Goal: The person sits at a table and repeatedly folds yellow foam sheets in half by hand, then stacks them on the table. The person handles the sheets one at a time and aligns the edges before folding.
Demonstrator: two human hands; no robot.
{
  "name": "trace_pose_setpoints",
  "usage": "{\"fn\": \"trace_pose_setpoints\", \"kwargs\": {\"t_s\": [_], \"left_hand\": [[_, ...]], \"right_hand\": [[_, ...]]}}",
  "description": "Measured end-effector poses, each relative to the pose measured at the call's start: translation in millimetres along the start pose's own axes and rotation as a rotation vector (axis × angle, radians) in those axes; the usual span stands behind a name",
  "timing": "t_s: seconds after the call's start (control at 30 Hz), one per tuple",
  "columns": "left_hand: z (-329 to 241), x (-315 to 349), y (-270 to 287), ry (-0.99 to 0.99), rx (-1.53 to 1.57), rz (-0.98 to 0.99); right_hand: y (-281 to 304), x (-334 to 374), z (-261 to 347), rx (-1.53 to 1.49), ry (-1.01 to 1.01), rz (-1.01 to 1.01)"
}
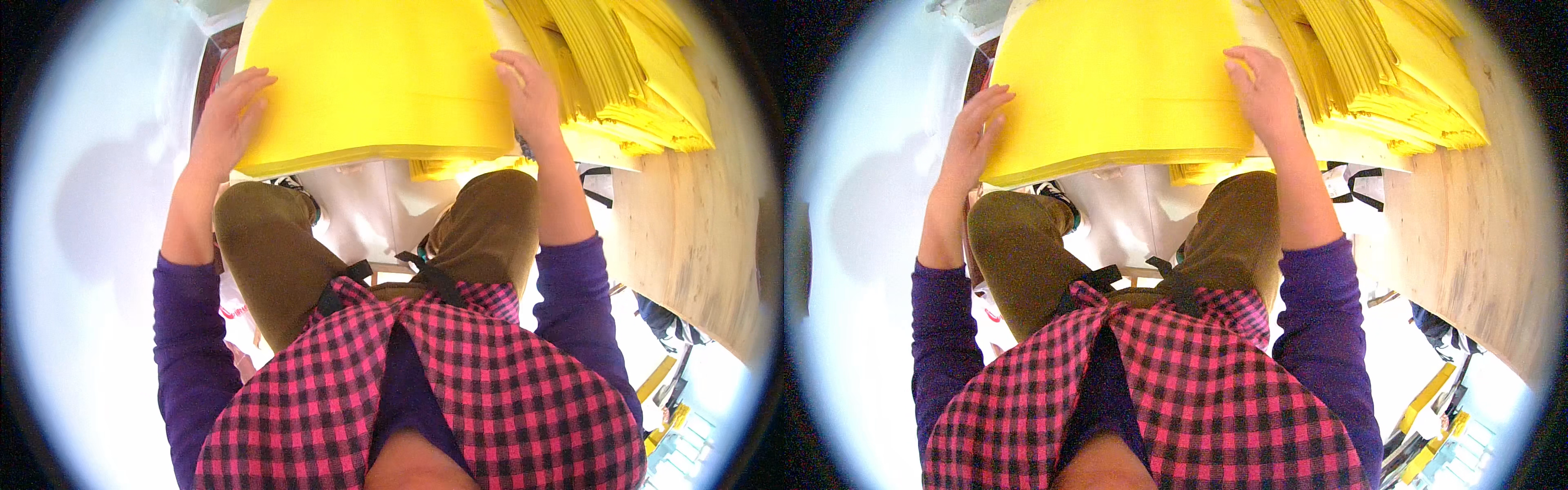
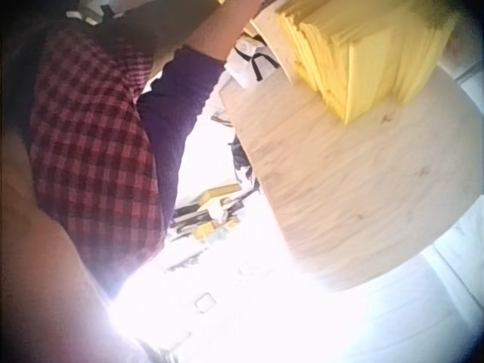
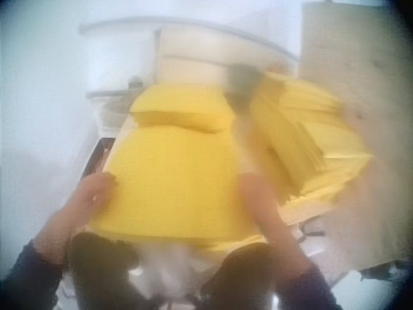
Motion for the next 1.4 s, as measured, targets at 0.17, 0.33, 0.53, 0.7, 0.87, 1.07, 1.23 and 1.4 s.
{"fn": "trace_pose_setpoints", "kwargs": {"t_s": [0.17, 0.33, 0.53, 0.7, 0.87, 1.07, 1.23, 1.4], "left_hand": [[-15, 12, -12, 0.048, -0.005, 0.053], [-16, 17, -14, 0.066, 0.017, 0.010], [-11, 20, -13, 0.081, 0.060, -0.031], [-9, 23, -17, 0.092, 0.054, -0.051], [-9, 25, -18, 0.122, 0.109, -0.081], [-6, 27, -20, 0.142, 0.196, -0.104], [-7, 28, -20, 0.165, 0.247, -0.117], [-8, 29, -18, 0.227, 0.337, -0.283]], "right_hand": [[-12, 43, 5, 0.095, 0.108, -0.124], [-23, 54, 6, 0.243, 0.069, -0.041], [-28, 62, 7, 0.246, 0.052, -0.014], [-28, 65, 9, 0.216, 0.050, -0.028], [-27, 67, 10, 0.186, 0.047, -0.036], [-25, 71, 9, 0.139, 0.053, -0.048], [-22, 73, 1, -0.219, -0.087, -0.141], [-24, 75, -14, -0.804, -0.404, -0.184]]}}
Point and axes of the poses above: each hand's wrist, its own x-axis away from the middle knuckle, its own y-axis out of the back of the hand, z = x × y, the point moved 2 cm from there along -x, towards the middle knuckle, and after that the axes turned 10 degrees about -y, right-handed, at the moved point
